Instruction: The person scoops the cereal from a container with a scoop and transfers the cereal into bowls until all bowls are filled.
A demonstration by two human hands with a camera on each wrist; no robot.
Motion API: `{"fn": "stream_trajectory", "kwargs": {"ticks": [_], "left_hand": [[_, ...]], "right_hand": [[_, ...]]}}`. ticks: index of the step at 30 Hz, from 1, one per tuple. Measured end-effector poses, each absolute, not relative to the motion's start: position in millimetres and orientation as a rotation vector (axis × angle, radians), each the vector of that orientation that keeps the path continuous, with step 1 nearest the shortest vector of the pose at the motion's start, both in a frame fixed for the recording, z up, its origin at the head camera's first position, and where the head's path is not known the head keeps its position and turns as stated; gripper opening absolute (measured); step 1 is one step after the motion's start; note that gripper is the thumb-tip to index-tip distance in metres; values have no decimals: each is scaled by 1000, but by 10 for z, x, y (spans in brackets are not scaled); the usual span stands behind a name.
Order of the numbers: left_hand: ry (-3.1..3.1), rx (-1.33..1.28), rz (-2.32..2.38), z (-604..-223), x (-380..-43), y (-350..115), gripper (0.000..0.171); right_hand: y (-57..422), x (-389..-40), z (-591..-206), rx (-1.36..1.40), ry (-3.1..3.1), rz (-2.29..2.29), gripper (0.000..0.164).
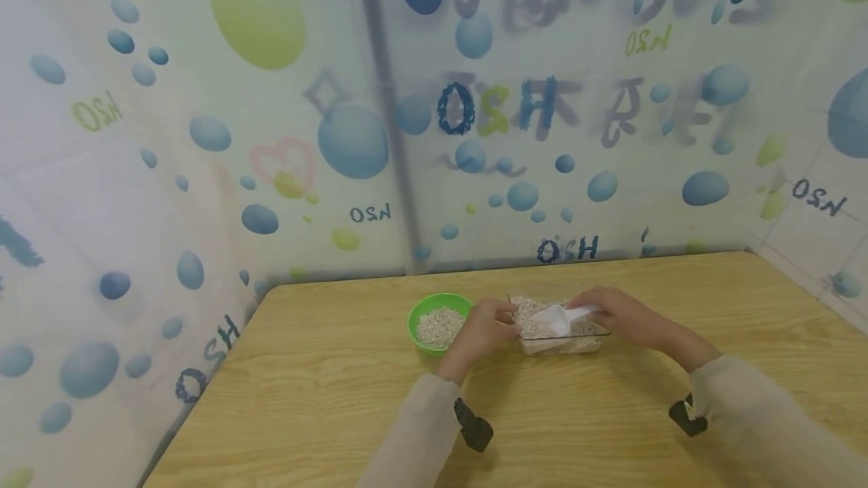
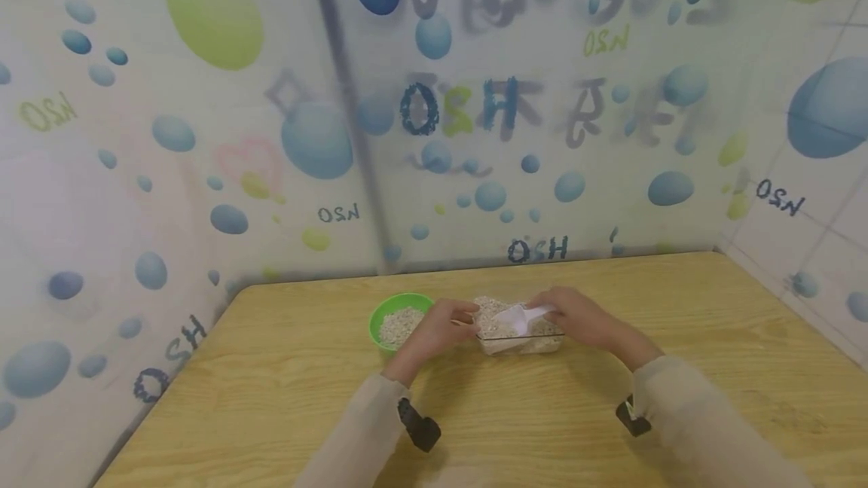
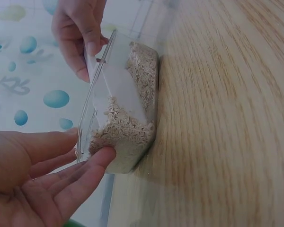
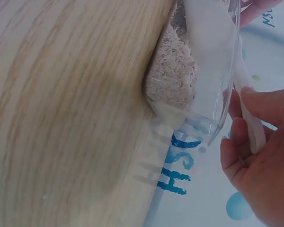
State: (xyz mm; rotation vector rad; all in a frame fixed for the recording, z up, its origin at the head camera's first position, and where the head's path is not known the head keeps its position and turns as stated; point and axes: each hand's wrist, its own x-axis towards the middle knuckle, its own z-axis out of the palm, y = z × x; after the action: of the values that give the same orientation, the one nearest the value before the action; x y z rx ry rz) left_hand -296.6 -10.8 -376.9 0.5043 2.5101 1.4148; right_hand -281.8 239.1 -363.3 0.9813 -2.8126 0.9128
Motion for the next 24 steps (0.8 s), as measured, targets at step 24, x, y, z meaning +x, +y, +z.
{"fn": "stream_trajectory", "kwargs": {"ticks": [24], "left_hand": [[2507, 543, 1384, -3800, -3019, -135, 33]], "right_hand": [[2583, -2719, -3665, 799, -2726, 1065, 27]]}}
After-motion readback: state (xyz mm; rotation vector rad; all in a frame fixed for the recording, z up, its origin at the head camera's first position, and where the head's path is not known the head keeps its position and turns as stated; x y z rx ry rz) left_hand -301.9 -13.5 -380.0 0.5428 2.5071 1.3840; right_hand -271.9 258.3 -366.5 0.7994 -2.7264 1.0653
